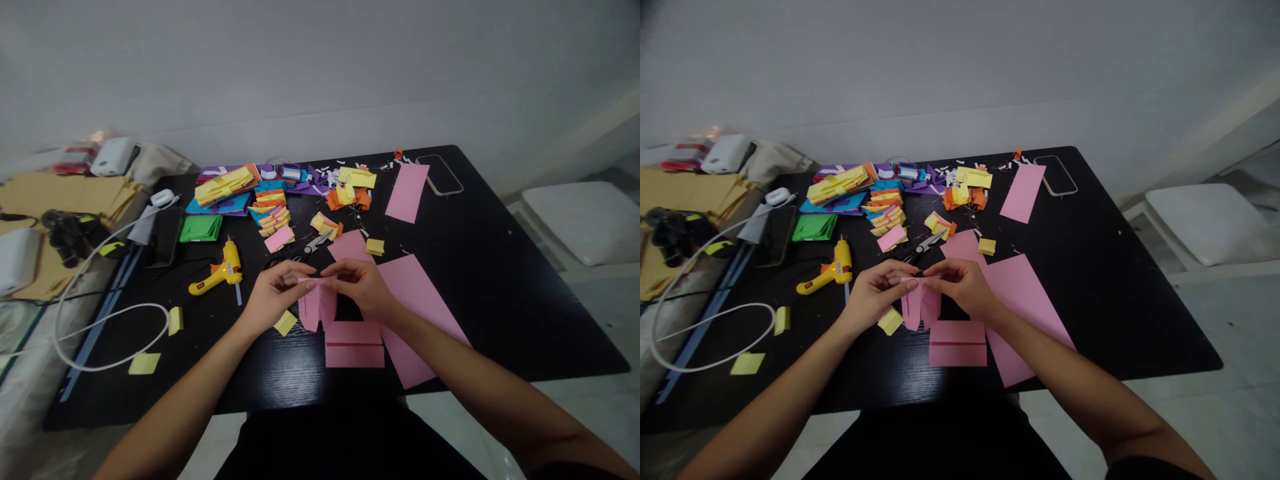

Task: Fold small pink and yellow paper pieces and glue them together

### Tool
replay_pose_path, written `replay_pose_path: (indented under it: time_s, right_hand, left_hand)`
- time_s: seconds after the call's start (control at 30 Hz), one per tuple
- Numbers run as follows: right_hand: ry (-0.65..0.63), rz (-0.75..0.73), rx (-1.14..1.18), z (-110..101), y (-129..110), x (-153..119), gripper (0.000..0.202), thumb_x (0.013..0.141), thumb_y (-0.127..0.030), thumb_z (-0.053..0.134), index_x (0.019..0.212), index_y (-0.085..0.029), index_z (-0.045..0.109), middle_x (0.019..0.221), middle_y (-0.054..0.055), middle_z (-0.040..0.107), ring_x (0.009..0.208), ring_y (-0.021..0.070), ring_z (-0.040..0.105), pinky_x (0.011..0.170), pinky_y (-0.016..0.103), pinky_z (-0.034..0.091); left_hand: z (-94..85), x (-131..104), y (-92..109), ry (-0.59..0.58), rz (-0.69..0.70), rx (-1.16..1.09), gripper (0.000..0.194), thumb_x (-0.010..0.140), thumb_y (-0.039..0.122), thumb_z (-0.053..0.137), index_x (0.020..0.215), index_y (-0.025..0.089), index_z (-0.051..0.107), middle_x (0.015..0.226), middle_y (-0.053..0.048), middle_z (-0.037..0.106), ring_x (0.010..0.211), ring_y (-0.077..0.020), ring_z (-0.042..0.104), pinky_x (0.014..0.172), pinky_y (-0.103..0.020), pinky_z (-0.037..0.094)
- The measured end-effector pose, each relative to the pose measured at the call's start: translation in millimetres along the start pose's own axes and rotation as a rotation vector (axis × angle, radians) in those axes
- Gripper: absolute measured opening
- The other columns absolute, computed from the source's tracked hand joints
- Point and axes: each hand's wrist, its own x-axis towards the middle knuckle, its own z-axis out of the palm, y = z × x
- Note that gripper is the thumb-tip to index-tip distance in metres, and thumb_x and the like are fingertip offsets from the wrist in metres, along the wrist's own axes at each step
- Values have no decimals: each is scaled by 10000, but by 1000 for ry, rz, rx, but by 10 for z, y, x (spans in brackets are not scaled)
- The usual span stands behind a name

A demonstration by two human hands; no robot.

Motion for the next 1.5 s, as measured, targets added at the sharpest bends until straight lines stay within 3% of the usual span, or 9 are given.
replay_pose_path:
  time_s: [0.27, 0.5, 0.63, 0.77, 0.9, 1.0, 1.17, 1.33, 1.5]
  right_hand:
    - [-115, 5, -103, -8, 55, 26, 213, 800, -403, 820, 878, -206, 797, 871, 32, 784, 819, 173, 694, 779, 316, 539]
    - [34, -136, -350, -35, 110, 30, 188, 879, -387, 747, 889, -199, 761, 850, 38, 768, 770, 183, 678, 728, 318, 522]
    - [82, -311, -651, -42, 146, 26, 154, 935, -353, 708, 880, -212, 742, 842, 45, 747, 774, 200, 656, 746, 342, 506]
    - [70, -447, -886, -78, 240, 68, 174, 965, -316, 684, 833, -206, 714, 840, 65, 709, 885, 241, 621, 818, 386, 484]
    - [63, -463, -952, -102, 290, 90, 149, 965, -312, 690, 866, -203, 712, 903, 75, 685, 944, 253, 592, 858, 398, 477]
    - [65, -439, -952, -97, 293, 86, 98, 940, -267, 719, 877, -196, 694, 911, 68, 671, 923, 237, 600, 840, 371, 485]
    - [-16, -462, -986, -49, 252, 73, 113, 971, -174, 634, 863, -194, 657, 874, 54, 677, 833, 201, 621, 791, 331, 493]
    - [-117, -469, -1139, 22, 65, -60, 176, 1014, -176, 525, 914, -170, 670, 891, 90, 690, 861, 223, 626, 812, 357, 497]
    - [-270, -503, -1192, 34, 10, -324, 73, 949, -225, 666, 942, -164, 705, 992, 120, 714, 977, 274, 651, 907, 439, 536]
  left_hand:
    - [6, 15, -49, -20, 13, 54, 249, 816, 316, 823, 969, 167, 697, 730, -1, 699, 650, -109, 638, 617, -212, 494]
    - [-23, 20, -93, -25, 23, 206, 220, 945, 367, 663, 1050, 175, 678, 712, 4, 637, 606, -122, 602, 572, -229, 504]
    - [-39, 14, -118, -41, 209, 544, 166, 950, 274, 653, 1090, 199, 702, 878, -36, 678, 736, -144, 649, 656, -250, 527]
    - [-17, 5, -125, -75, 426, 742, 185, 980, 205, 596, 1136, 208, 697, 1129, -94, 666, 1031, -199, 664, 870, -345, 568]
    - [-51, 9, -63, -97, 494, 824, 184, 994, 188, 571, 1130, 206, 693, 1196, -111, 657, 1144, -228, 643, 1008, -437, 541]
    - [-142, -3, 43, -215, 463, 892, 208, 975, 114, 540, 1088, 199, 693, 1157, -95, 697, 1102, -229, 663, 987, -428, 551]
    - [-233, -156, 153, -431, 413, 1003, 238, 909, 116, 633, 1123, 202, 691, 1197, -100, 720, 1164, -276, 660, 1015, -467, 531]
    - [-200, -335, 45, -375, 407, 998, 191, 950, 224, 653, 1129, 192, 710, 1179, -113, 733, 1152, -281, 670, 1013, -489, 529]
    - [-171, -399, -75, -314, 441, 989, 204, 1007, 234, 570, 1129, 192, 728, 1158, -116, 744, 1084, -261, 695, 972, -465, 548]
